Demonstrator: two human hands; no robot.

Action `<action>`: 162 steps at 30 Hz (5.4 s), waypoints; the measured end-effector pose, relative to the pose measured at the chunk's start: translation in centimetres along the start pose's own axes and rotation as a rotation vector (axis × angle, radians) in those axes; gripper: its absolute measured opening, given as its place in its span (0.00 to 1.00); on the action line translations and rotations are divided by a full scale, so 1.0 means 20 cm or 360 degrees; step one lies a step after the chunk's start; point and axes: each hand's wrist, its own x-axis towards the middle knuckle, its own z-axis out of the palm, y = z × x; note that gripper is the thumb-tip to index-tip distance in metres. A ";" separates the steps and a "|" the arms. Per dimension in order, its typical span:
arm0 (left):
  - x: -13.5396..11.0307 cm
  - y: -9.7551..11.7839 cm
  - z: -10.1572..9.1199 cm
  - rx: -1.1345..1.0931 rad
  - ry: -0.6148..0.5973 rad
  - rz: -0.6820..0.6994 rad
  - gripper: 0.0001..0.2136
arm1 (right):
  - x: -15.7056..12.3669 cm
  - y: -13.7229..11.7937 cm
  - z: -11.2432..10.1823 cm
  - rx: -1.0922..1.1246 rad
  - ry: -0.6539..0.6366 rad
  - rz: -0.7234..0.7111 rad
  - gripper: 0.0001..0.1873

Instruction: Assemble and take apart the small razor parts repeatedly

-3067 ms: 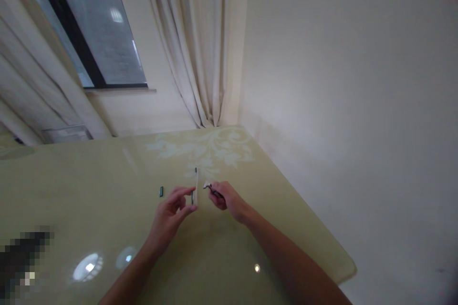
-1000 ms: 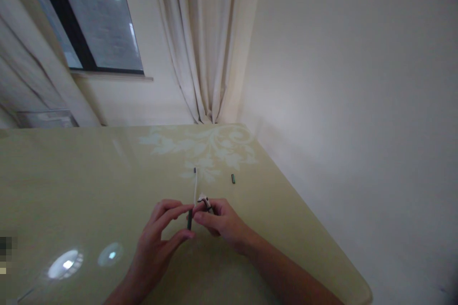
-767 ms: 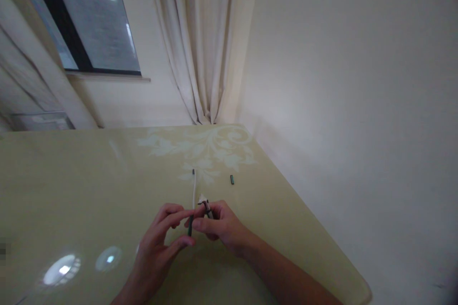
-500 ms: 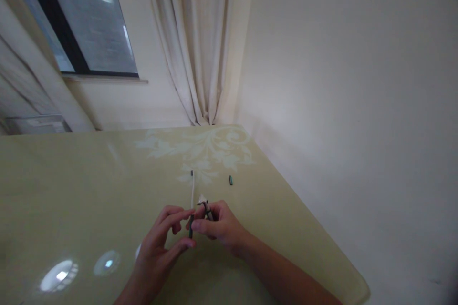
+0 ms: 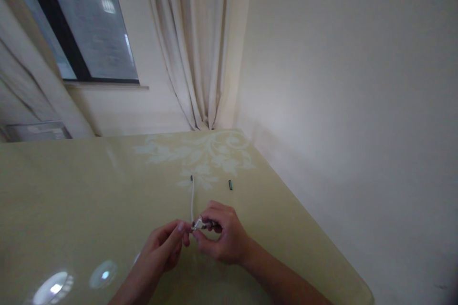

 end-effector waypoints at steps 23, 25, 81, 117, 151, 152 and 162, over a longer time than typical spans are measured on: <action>-0.05 0.03 0.01 0.0065 0.0187 0.0308 0.23 | -0.02 -0.01 0.01 0.0074 0.0080 0.0171 0.12; -0.05 0.05 -0.01 0.0220 0.0279 0.0493 0.22 | 0.01 -0.02 0.02 0.0409 0.0033 0.0453 0.14; -0.06 -0.02 0.00 0.0692 0.0354 0.1054 0.20 | 0.03 0.04 0.13 0.1131 -0.0017 0.1028 0.22; -0.01 0.03 -0.02 -0.0749 0.0037 0.0301 0.26 | -0.01 0.00 0.06 0.1008 -0.0306 0.0525 0.24; -0.02 0.04 -0.03 -0.0577 -0.0107 0.0383 0.23 | 0.00 0.00 0.02 0.0833 -0.0325 0.0502 0.26; -0.02 0.04 -0.03 -0.0582 -0.0106 0.0380 0.23 | 0.00 0.00 0.02 0.0823 -0.0322 0.0496 0.26; -0.05 0.10 -0.01 -0.0501 -0.0059 0.0403 0.22 | 0.00 -0.01 -0.01 0.0762 -0.0354 0.0509 0.25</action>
